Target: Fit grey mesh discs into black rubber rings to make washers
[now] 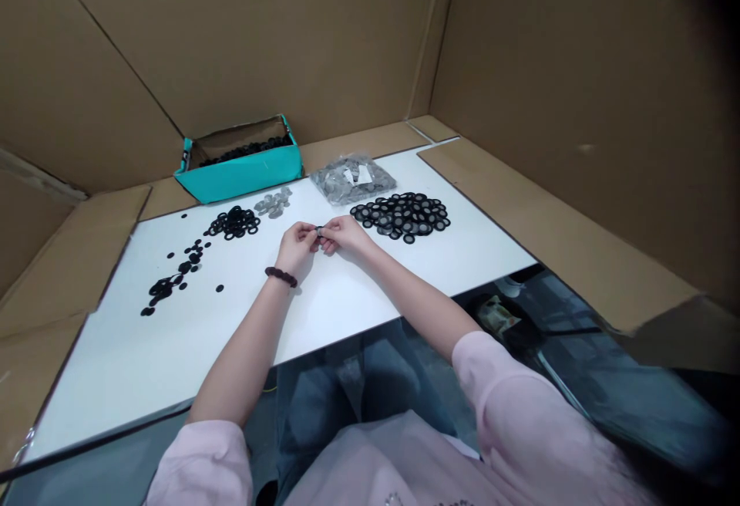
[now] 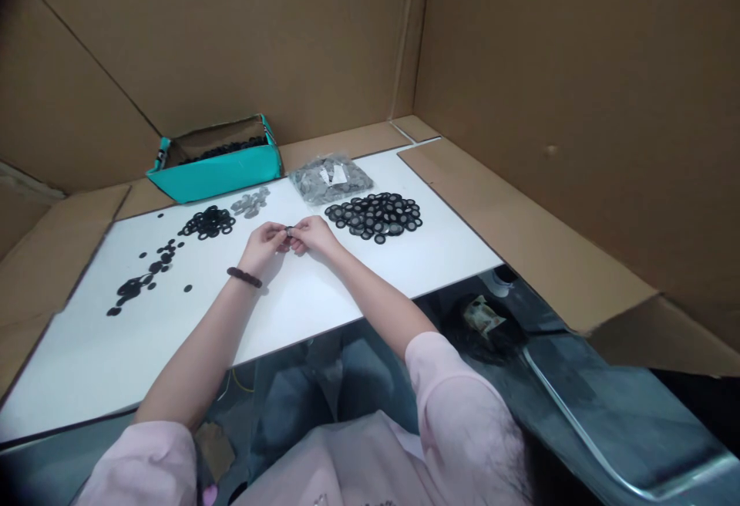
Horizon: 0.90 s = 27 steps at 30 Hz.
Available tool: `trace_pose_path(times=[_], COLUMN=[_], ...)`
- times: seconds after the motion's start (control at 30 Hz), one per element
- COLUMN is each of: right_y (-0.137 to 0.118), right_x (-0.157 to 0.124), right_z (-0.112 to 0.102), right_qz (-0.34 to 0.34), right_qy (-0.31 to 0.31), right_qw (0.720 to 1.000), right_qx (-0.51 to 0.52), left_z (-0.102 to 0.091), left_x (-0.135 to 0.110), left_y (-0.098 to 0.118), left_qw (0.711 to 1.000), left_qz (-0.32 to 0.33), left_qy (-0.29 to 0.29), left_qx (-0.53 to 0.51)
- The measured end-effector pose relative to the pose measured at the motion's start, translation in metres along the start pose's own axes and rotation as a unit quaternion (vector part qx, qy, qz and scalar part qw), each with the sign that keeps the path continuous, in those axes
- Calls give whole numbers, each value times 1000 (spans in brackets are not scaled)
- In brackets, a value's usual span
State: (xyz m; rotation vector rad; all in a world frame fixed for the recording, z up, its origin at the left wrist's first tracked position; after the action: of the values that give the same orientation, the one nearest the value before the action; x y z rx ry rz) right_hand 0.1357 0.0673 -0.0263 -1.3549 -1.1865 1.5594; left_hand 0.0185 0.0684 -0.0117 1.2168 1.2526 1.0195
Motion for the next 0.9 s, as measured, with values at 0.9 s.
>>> trace_pose_path(times=[0.9], right_y=[-10], right_x=[0], right_z=[-13], right_qz=[-69], right_qy=[1], right_qw=[986], right_qx=[-151], left_z=[-3], left_x=[-2], left_y=[13], left_qw=[980], left_qz=[88], left_qy=[30], left_qx=[173])
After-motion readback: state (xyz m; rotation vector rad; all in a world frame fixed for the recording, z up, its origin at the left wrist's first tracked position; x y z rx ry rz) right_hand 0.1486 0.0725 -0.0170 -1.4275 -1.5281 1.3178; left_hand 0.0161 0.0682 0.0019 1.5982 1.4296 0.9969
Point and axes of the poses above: each hand's wrist, its own x-axis towards the middle knuckle, its own z-axis out of the palm, y = z × x, the point moved 8 cm from there along x, towards the middle knuckle, and after that the axes turned 5 degrees about -x, right-handed, at the moved point
